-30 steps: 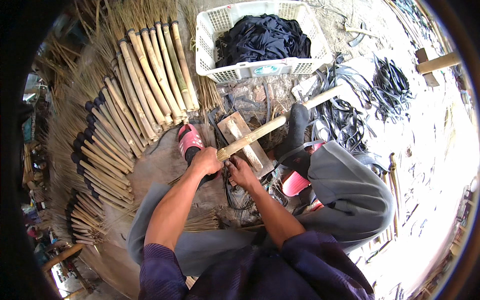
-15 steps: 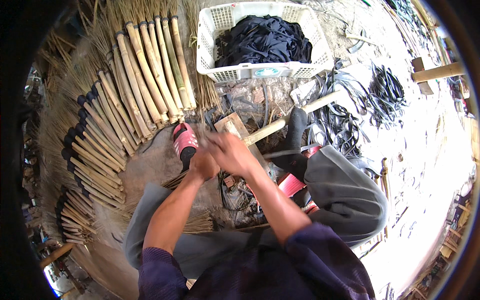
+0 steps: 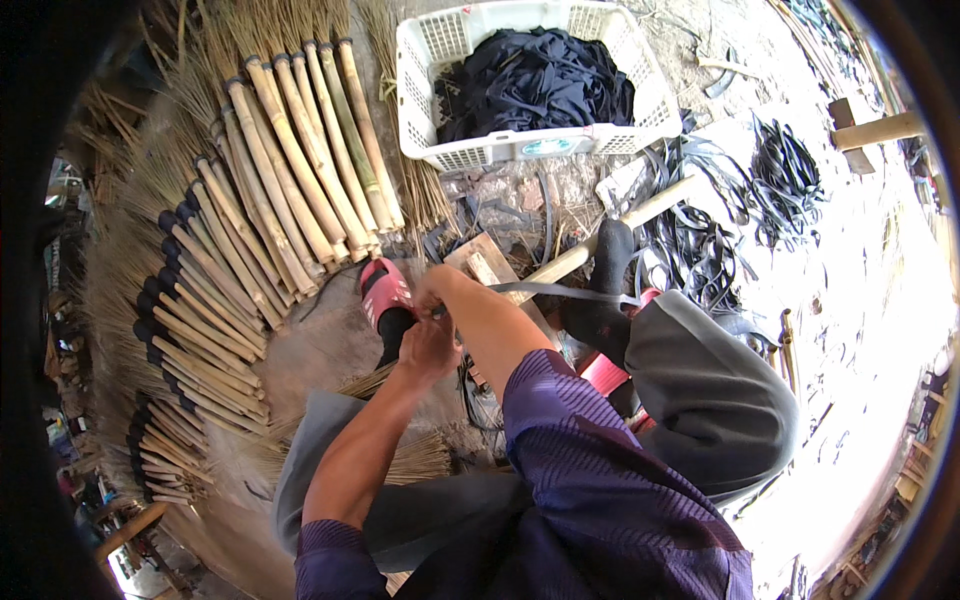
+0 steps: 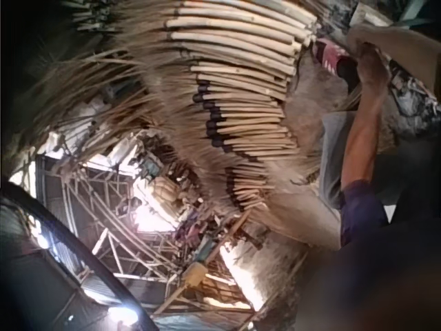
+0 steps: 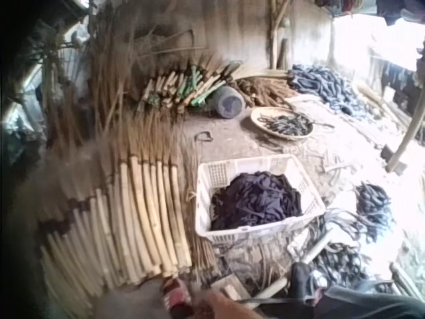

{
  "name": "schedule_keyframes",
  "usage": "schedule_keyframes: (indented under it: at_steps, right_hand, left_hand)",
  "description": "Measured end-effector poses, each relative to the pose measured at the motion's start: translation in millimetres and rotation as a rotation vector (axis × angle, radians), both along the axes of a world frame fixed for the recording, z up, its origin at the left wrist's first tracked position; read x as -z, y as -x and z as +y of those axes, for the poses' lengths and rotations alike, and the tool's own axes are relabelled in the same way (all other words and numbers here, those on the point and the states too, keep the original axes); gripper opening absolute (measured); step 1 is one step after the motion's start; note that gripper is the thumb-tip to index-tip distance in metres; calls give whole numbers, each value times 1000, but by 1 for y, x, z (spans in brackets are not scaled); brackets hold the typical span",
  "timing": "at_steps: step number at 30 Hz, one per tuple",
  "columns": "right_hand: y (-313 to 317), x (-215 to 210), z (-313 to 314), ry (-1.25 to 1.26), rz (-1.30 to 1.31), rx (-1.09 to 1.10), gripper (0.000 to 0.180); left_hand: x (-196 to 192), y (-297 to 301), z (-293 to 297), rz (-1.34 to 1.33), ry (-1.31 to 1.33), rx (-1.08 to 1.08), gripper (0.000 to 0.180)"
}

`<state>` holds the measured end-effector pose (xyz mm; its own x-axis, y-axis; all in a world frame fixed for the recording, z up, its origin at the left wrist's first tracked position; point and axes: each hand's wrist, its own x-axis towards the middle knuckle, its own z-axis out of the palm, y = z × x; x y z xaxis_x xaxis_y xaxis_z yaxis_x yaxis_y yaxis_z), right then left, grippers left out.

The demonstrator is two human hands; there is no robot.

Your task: The person sits on the floor and assembles brooms by binding straw bristles to wooden handles using black straps. They repeatedly wrap and tighten the straps around the bristle base, then place finished brooms aside.

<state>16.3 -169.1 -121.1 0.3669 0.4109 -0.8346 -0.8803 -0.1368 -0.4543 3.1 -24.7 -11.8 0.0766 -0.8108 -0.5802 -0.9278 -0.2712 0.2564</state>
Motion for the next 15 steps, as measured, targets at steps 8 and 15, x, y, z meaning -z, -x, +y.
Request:
schedule_keyframes:
  at_steps: [8,15]
  right_hand:
    - [84,-205,46,1124,-1090,1358,23]
    - [158,-35,163,574,-637,1872,46]
  left_hand:
    - [3,-2,-3,47,-6,-29,34]
    - [-27,-1,-23,136,-235,-62,30]
